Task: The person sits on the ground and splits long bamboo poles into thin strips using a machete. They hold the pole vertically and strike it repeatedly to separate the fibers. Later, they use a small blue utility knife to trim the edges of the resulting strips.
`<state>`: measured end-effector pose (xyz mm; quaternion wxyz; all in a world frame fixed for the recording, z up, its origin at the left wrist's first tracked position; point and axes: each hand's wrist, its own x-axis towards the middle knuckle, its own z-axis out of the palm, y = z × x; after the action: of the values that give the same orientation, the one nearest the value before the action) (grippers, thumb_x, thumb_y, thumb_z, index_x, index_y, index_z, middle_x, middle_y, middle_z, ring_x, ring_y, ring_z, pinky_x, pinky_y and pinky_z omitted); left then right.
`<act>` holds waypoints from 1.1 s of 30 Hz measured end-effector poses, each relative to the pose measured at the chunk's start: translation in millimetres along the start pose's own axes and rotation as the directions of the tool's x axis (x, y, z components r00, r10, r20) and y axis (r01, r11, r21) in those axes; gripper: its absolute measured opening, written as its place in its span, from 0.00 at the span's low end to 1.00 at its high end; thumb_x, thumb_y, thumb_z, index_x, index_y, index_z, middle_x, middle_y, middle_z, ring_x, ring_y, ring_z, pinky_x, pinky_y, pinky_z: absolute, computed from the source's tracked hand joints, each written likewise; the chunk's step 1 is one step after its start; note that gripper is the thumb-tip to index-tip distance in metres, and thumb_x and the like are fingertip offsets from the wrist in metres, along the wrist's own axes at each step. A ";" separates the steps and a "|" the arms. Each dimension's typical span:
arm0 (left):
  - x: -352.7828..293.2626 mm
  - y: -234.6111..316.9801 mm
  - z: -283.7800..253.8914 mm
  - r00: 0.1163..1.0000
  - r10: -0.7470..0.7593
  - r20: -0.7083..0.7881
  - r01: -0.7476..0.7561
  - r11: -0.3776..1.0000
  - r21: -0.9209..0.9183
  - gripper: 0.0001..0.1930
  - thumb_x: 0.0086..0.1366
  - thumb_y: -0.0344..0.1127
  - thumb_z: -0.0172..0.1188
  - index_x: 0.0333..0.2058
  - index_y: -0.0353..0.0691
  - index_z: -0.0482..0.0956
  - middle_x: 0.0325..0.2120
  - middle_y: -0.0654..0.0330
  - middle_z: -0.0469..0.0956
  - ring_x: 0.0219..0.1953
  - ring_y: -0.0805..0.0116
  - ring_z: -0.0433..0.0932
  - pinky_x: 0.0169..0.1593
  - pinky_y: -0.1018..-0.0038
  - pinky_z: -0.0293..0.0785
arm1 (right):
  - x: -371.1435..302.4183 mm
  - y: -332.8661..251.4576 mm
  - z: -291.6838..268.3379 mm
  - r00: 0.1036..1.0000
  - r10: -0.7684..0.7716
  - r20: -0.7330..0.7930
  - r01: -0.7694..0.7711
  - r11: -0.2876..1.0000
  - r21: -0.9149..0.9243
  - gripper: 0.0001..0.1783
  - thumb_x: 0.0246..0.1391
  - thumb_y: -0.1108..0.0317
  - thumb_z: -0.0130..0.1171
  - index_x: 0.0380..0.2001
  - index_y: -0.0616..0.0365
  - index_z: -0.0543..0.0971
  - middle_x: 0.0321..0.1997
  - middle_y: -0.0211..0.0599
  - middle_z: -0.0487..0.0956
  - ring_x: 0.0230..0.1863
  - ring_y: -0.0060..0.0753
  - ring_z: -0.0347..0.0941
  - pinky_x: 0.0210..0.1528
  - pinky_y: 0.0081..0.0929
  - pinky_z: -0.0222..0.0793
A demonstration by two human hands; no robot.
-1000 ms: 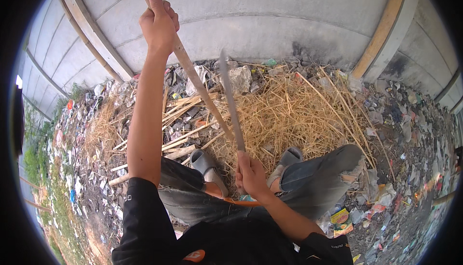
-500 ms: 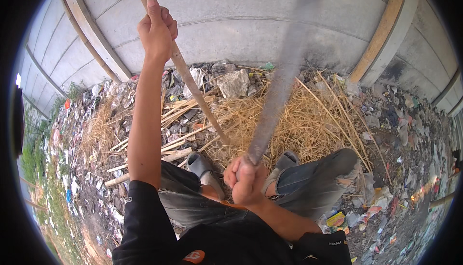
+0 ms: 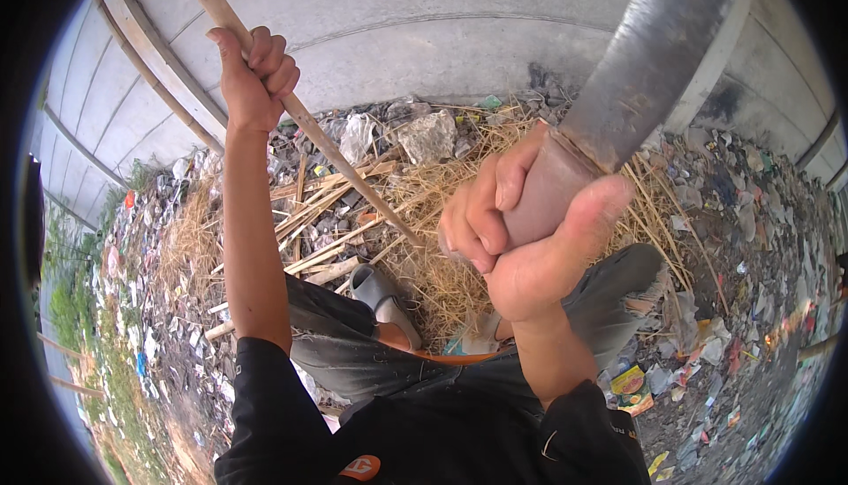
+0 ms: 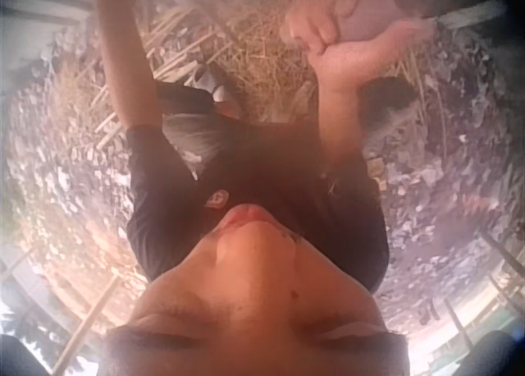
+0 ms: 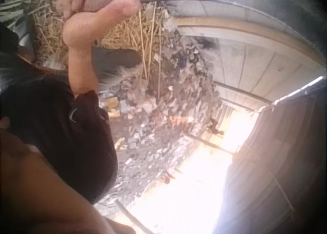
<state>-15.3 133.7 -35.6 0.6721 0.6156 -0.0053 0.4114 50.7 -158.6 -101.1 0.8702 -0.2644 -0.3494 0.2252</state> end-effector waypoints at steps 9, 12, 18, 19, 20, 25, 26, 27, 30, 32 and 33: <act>-0.9 -1.8 -11.9 0.998 -0.016 0.067 0.018 0.999 -0.030 0.36 0.68 0.77 0.34 0.17 0.51 0.52 0.14 0.73 0.46 0.13 0.79 0.41 0.18 0.76 0.40 | -111.6 62.5 -72.2 0.468 0.819 -0.332 -0.879 0.471 -0.077 0.33 0.66 0.32 0.49 0.28 0.54 0.70 0.15 0.23 0.64 0.13 0.16 0.58 0.17 0.21 0.60; 1.6 -3.4 -8.9 0.996 -0.020 0.090 0.021 1.000 -0.011 0.36 0.68 0.77 0.34 0.17 0.51 0.52 0.13 0.73 0.47 0.13 0.79 0.42 0.17 0.76 0.40 | -41.1 -3.2 -47.0 0.807 0.549 -0.219 -0.580 0.807 -0.113 0.37 0.64 0.26 0.41 0.28 0.53 0.68 0.13 0.23 0.62 0.10 0.18 0.56 0.14 0.22 0.57; 3.4 -1.2 -13.1 0.998 -0.013 0.066 0.014 1.000 -0.008 0.36 0.69 0.76 0.33 0.16 0.51 0.52 0.13 0.73 0.47 0.13 0.79 0.41 0.17 0.76 0.40 | -28.8 -19.1 2.4 0.993 -0.103 -0.056 0.108 0.988 0.106 0.39 0.63 0.23 0.36 0.27 0.51 0.66 0.12 0.24 0.60 0.10 0.22 0.56 0.17 0.25 0.58; -0.8 -0.1 -18.8 0.999 -0.026 0.044 0.026 1.000 -0.005 0.36 0.70 0.76 0.33 0.16 0.51 0.52 0.13 0.73 0.47 0.13 0.79 0.41 0.17 0.76 0.40 | -55.4 11.2 -7.2 0.989 0.140 -0.044 -0.137 0.989 0.054 0.38 0.63 0.24 0.37 0.28 0.52 0.67 0.12 0.24 0.61 0.10 0.21 0.56 0.18 0.26 0.59; 6.9 -6.6 -9.3 0.997 -0.040 0.062 0.043 0.998 -0.052 0.36 0.70 0.76 0.33 0.16 0.51 0.52 0.13 0.73 0.47 0.13 0.79 0.41 0.17 0.76 0.40 | -84.2 35.0 -24.9 0.937 0.341 -0.080 -0.345 0.938 -0.040 0.38 0.64 0.25 0.39 0.28 0.53 0.67 0.12 0.24 0.61 0.11 0.20 0.56 0.19 0.28 0.60; 1.4 3.3 -26.8 0.999 -0.007 0.044 0.009 0.999 -0.045 0.36 0.70 0.75 0.33 0.16 0.51 0.52 0.12 0.73 0.47 0.13 0.79 0.42 0.17 0.77 0.40 | -80.0 24.0 -49.5 0.516 0.815 -0.262 -0.856 0.500 -0.130 0.34 0.68 0.33 0.43 0.27 0.56 0.69 0.13 0.23 0.62 0.10 0.17 0.57 0.17 0.21 0.60; -4.8 1.4 -32.6 1.000 -0.019 0.015 0.020 0.999 -0.028 0.36 0.70 0.75 0.33 0.16 0.51 0.52 0.12 0.73 0.47 0.13 0.79 0.42 0.16 0.77 0.40 | -63.9 7.3 -42.1 0.634 0.726 -0.264 -0.772 0.613 -0.168 0.35 0.68 0.31 0.41 0.28 0.55 0.68 0.13 0.22 0.61 0.08 0.17 0.54 0.15 0.22 0.58; -7.5 2.1 -35.6 1.000 -0.013 -0.009 0.013 1.000 -0.017 0.36 0.70 0.75 0.33 0.16 0.51 0.52 0.12 0.73 0.47 0.13 0.79 0.42 0.16 0.77 0.40 | -38.6 -12.7 -30.4 0.749 0.610 -0.256 -0.660 0.718 -0.221 0.35 0.68 0.30 0.38 0.29 0.54 0.67 0.12 0.21 0.59 0.07 0.17 0.51 0.14 0.23 0.56; -5.8 -0.4 -27.0 0.999 -0.033 0.008 0.033 0.998 -0.048 0.36 0.70 0.76 0.33 0.16 0.51 0.52 0.12 0.73 0.47 0.13 0.79 0.42 0.17 0.76 0.40 | -5.6 -64.0 16.7 0.983 0.028 -0.180 -0.066 0.976 -0.208 0.37 0.66 0.26 0.33 0.28 0.51 0.64 0.11 0.20 0.58 0.07 0.15 0.50 0.13 0.22 0.55; -3.9 2.5 -27.4 0.999 -0.046 0.005 0.046 0.999 0.018 0.38 0.67 0.79 0.28 0.16 0.50 0.50 0.12 0.72 0.45 0.13 0.78 0.42 0.17 0.75 0.41 | -5.9 -66.4 31.5 0.976 -0.174 -0.131 0.152 0.975 -0.164 0.38 0.64 0.23 0.33 0.27 0.50 0.64 0.12 0.22 0.59 0.08 0.17 0.53 0.14 0.24 0.56; -4.1 2.2 -28.6 0.999 -0.045 0.003 0.045 0.999 0.022 0.38 0.67 0.79 0.28 0.16 0.50 0.50 0.13 0.71 0.45 0.13 0.77 0.42 0.17 0.75 0.41 | -17.4 -51.6 33.2 0.972 -0.200 -0.121 0.188 0.976 -0.109 0.39 0.63 0.22 0.34 0.27 0.50 0.64 0.14 0.24 0.60 0.10 0.18 0.55 0.16 0.24 0.56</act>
<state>-33.4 155.1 -42.9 0.6746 0.6235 0.0120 0.3950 25.9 -197.8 -57.3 0.8952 -0.2852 -0.3263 0.1039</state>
